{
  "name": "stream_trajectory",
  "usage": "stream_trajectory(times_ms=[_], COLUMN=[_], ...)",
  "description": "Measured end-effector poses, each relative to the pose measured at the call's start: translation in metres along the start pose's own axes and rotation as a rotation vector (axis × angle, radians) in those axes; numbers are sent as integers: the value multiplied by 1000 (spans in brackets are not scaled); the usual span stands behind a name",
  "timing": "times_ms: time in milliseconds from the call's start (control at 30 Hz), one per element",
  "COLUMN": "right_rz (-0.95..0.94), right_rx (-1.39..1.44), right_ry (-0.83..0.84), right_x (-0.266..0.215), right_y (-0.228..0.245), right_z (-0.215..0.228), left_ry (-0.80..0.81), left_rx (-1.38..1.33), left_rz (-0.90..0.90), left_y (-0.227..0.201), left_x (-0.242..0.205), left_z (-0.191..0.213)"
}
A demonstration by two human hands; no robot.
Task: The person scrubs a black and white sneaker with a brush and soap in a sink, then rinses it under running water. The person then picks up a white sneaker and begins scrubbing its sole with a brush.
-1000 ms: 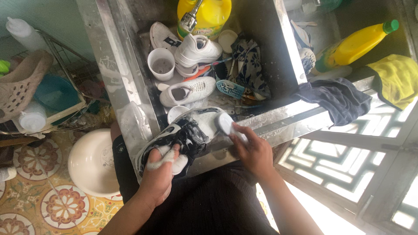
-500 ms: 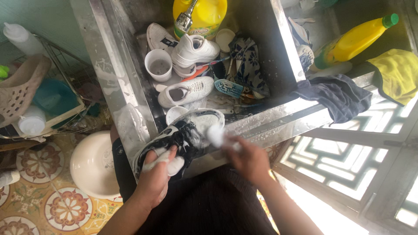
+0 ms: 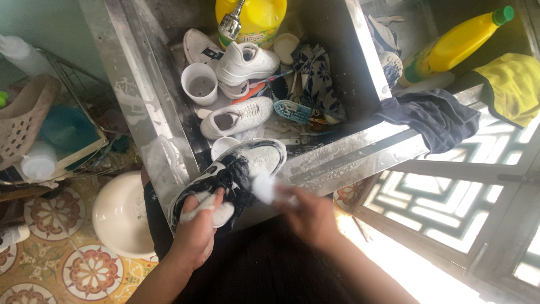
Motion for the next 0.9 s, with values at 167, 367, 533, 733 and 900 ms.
stream_trajectory(times_ms=[167,367,533,733,900], right_rz=[-57,-161,91,18,-204], right_rx=[-44,-88,83,2,-101], right_ry=[19,50,67,5,45], right_x=[1,-1,2,1,-4], right_y=[-11,-24,-18,-8,-11], right_z=[2,-5,-8,-5,-5], left_ry=[39,43,58,43,20], left_rx=[-104,-117,-134,-111,-39], left_rz=[-45,-31,-38,-16,13], left_y=[5,10,9,7,6], left_x=[4,6,7,2,1], left_z=[-1,7,4,2,4])
Point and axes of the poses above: each hand's wrist, its own x-axis towards the middle knuckle, its own z-axis out of the back of the hand, y = z × x, the point moved 2 cm from there along x, towards the middle knuckle, and after that the axes turned 4 degrees about -z, right-handed, at the moved point
